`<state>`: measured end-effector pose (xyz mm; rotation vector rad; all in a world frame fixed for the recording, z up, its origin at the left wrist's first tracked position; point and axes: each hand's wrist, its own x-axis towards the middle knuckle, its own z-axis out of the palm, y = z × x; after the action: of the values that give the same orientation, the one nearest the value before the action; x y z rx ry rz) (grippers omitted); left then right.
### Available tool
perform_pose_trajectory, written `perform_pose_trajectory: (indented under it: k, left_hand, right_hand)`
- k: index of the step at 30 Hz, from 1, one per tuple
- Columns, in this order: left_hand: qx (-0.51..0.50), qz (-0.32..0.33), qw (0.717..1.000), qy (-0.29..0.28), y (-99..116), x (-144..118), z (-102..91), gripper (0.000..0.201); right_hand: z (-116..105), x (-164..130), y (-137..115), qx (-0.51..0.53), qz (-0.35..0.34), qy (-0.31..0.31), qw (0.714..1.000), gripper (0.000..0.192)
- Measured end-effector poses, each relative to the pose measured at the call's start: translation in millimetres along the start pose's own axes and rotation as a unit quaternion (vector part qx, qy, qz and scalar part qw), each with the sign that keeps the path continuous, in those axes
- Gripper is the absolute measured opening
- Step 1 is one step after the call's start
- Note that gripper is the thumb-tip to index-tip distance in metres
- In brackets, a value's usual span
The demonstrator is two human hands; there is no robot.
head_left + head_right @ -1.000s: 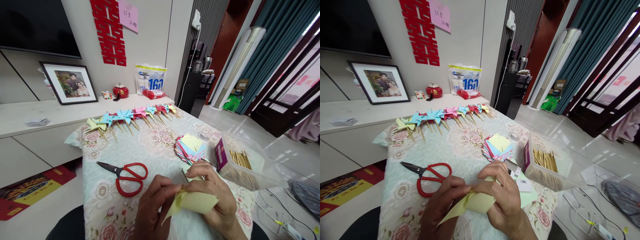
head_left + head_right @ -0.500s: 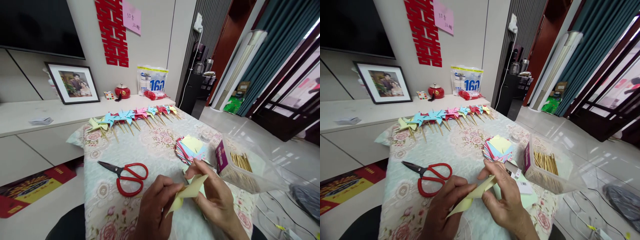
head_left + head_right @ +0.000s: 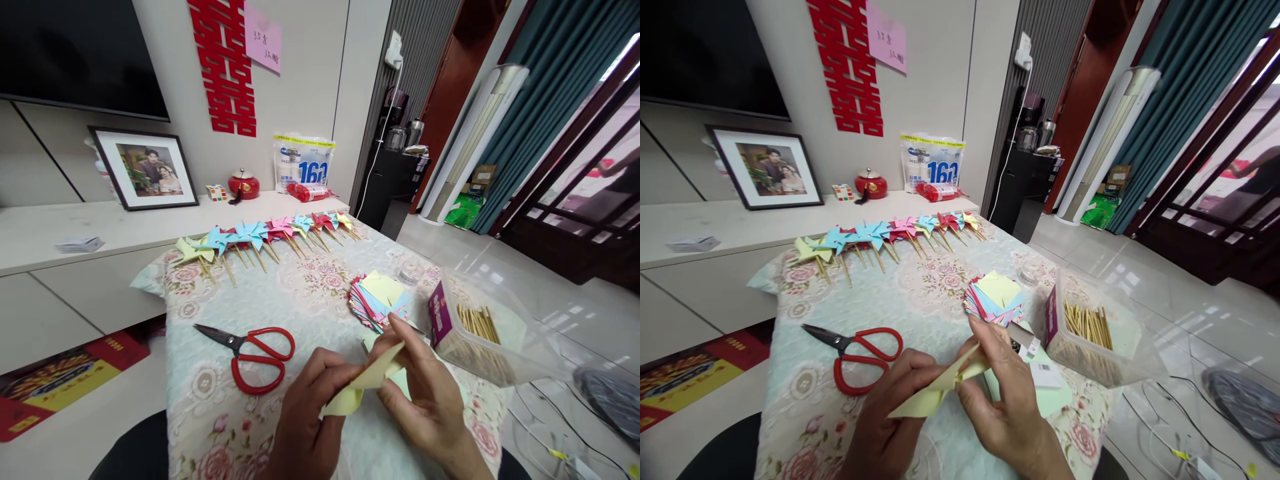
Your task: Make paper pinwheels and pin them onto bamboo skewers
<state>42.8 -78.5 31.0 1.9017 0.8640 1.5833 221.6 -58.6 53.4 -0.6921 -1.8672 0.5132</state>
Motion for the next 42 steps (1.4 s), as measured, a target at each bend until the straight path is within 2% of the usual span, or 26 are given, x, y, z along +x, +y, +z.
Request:
perform_pose_trajectory:
  k: [6,11,15,20,22,26,30,34,38,42]
  left_hand:
    - [-0.017,-0.085,0.995,-0.047,0,1,4.9,0.018]
    - [-0.059,-0.196,0.978,-0.037,-6,3,12.2,0.018]
    - [-0.112,-0.294,0.949,-0.034,-2,11,19.6,0.018]
    - [-0.177,-0.408,0.895,-0.045,0,16,33.3,0.007]
    - [-0.19,-0.442,0.876,-0.036,-3,16,37.8,0.01]
    - [-0.228,-0.456,0.86,-0.018,-6,15,40.8,0.034]
    - [-0.239,-0.45,0.861,0.004,-9,16,42.0,0.04]
    - [-0.224,-0.467,0.855,0.04,-17,21,45.5,0.038]
    - [-0.304,-0.477,0.819,0.092,-24,28,43.9,0.043]
    - [-0.361,-0.492,0.784,0.118,-26,30,37.7,0.047]
  right_hand:
    - [-6,4,3,-0.013,0.101,-0.043,0.994,0.073]
    - [-10,5,14,0.051,0.212,-0.055,0.974,0.072]
    - [-14,7,19,0.124,0.254,-0.037,0.959,0.073]
    - [-21,10,23,0.21,0.305,-0.036,0.928,0.079]
    - [-22,10,27,0.235,0.323,-0.045,0.915,0.081]
    - [-21,10,33,0.238,0.357,-0.06,0.901,0.083]
    - [-17,9,39,0.225,0.345,-0.057,0.909,0.083]
    - [-13,7,45,0.208,0.326,-0.012,0.922,0.075]
    - [-11,4,52,0.19,0.28,0.048,0.94,0.062]
    - [-11,1,56,0.179,0.243,0.097,0.948,0.046]
